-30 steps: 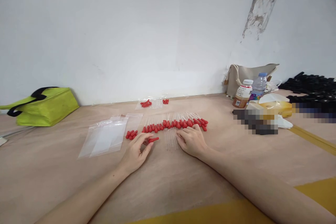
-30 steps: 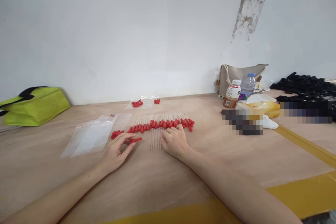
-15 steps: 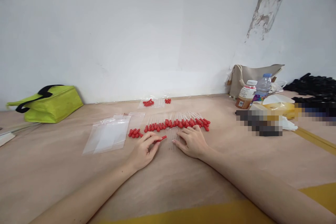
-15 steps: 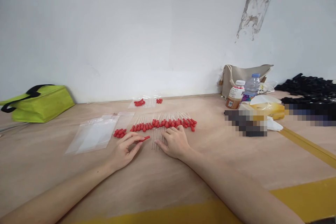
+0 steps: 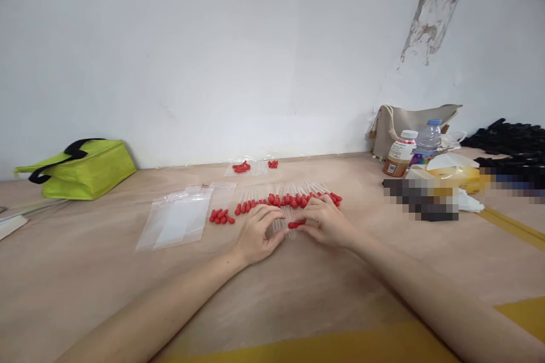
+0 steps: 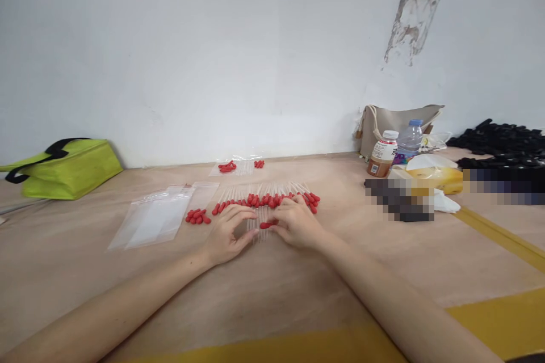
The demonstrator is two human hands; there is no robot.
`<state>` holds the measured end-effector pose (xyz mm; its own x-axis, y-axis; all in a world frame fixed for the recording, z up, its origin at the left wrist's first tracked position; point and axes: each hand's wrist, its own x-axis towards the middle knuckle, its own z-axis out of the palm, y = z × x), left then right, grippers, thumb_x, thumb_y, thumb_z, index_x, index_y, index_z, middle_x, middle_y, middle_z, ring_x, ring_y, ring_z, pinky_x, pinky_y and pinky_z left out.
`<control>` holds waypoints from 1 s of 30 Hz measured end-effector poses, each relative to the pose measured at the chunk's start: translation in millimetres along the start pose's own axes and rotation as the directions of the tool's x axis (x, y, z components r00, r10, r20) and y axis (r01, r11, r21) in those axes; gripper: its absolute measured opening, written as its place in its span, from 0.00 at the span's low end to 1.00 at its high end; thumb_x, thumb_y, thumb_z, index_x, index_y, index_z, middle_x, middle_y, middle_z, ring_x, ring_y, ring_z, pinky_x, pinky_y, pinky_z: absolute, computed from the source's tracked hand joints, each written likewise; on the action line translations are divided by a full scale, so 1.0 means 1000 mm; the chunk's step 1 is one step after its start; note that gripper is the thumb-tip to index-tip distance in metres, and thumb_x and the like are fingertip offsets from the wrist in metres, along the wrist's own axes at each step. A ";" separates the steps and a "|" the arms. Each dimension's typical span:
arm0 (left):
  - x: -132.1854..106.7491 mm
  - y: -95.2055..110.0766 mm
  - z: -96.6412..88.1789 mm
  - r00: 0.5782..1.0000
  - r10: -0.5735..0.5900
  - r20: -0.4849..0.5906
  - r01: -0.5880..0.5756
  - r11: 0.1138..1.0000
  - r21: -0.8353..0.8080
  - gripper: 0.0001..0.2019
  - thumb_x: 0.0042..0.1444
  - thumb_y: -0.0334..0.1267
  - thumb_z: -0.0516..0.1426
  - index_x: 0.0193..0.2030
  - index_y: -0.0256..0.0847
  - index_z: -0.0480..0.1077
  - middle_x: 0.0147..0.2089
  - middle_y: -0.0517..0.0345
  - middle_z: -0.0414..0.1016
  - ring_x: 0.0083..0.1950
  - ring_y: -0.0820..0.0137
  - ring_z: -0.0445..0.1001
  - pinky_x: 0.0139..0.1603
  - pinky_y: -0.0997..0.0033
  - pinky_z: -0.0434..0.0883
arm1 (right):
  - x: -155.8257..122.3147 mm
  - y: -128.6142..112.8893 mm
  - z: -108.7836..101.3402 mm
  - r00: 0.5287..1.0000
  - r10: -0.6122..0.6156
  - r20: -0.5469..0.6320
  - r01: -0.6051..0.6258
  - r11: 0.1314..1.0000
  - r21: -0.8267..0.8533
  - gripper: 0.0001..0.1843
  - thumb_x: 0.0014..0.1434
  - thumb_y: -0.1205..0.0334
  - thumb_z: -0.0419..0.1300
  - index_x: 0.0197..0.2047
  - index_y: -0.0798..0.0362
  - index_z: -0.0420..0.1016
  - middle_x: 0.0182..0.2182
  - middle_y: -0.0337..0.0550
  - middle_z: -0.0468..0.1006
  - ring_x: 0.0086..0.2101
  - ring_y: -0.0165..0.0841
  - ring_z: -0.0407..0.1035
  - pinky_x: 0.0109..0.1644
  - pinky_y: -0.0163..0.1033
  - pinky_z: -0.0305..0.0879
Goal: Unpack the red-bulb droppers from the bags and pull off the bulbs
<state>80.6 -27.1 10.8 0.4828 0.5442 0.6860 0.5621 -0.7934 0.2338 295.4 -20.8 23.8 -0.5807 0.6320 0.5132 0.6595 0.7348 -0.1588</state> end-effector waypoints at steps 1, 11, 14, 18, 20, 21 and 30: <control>0.005 -0.001 0.000 0.999 -0.032 0.006 0.032 0.999 0.040 0.06 0.54 0.37 0.54 0.38 0.42 0.69 0.41 0.54 0.70 0.45 0.66 0.66 0.48 0.62 0.63 | -0.001 0.007 -0.007 0.999 0.018 0.040 -0.018 1.000 -0.007 0.07 0.54 0.57 0.58 0.32 0.49 0.75 0.28 0.40 0.76 0.34 0.32 0.64 0.40 0.39 0.48; 0.056 -0.015 0.032 0.984 -0.154 0.090 0.109 0.918 0.382 0.11 0.45 0.46 0.61 0.28 0.41 0.70 0.38 0.54 0.67 0.44 0.62 0.63 0.43 0.60 0.59 | -0.008 0.047 -0.014 0.986 0.132 0.101 -0.114 0.979 -0.166 0.06 0.53 0.57 0.58 0.31 0.47 0.76 0.29 0.37 0.76 0.33 0.30 0.66 0.38 0.38 0.46; 0.059 -0.016 0.039 0.986 -0.143 0.082 0.100 0.913 0.396 0.11 0.45 0.46 0.60 0.25 0.40 0.69 0.36 0.55 0.67 0.43 0.62 0.63 0.43 0.60 0.58 | -0.009 0.046 -0.011 0.990 0.119 0.078 -0.104 0.979 -0.176 0.07 0.53 0.55 0.58 0.31 0.47 0.76 0.30 0.38 0.76 0.33 0.31 0.66 0.37 0.38 0.46; 0.061 -0.014 0.043 0.988 -0.142 0.053 0.110 0.911 0.397 0.08 0.47 0.41 0.59 0.23 0.40 0.68 0.36 0.55 0.68 0.43 0.63 0.63 0.44 0.60 0.58 | -0.008 0.046 -0.011 0.989 0.131 -0.069 -0.140 0.978 -0.155 0.12 0.53 0.52 0.57 0.27 0.51 0.74 0.26 0.39 0.76 0.29 0.30 0.66 0.36 0.38 0.47; 0.061 -0.011 0.042 0.988 -0.156 0.020 0.135 0.906 0.400 0.06 0.48 0.38 0.57 0.24 0.39 0.68 0.36 0.54 0.68 0.43 0.63 0.63 0.44 0.59 0.58 | -0.008 0.045 -0.010 0.971 0.162 -0.175 -0.188 0.971 -0.145 0.14 0.55 0.54 0.55 0.24 0.52 0.73 0.24 0.39 0.75 0.28 0.29 0.65 0.37 0.38 0.48; 0.060 -0.009 0.040 0.987 -0.163 -0.008 0.153 0.905 0.398 0.06 0.49 0.38 0.57 0.25 0.39 0.68 0.36 0.54 0.69 0.43 0.63 0.63 0.44 0.59 0.58 | -0.008 0.045 -0.008 0.961 0.172 -0.219 -0.205 0.969 -0.139 0.14 0.56 0.56 0.54 0.24 0.52 0.73 0.23 0.39 0.75 0.27 0.29 0.65 0.37 0.38 0.48; -0.006 -0.006 -0.025 0.989 -0.063 -0.138 0.095 0.965 0.243 0.04 0.52 0.37 0.55 0.32 0.43 0.71 0.36 0.57 0.71 0.42 0.66 0.67 0.44 0.63 0.61 | -0.004 0.017 0.016 0.907 0.076 -0.413 -0.099 0.994 -0.037 0.18 0.55 0.53 0.54 0.47 0.50 0.69 0.41 0.47 0.71 0.41 0.36 0.64 0.43 0.41 0.58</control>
<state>57.2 -32.7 22.4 0.3497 0.5502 0.7582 0.7514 -0.6481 0.1237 301.9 -6.8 5.7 -0.2798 0.5273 0.8023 0.7311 0.6587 -0.1779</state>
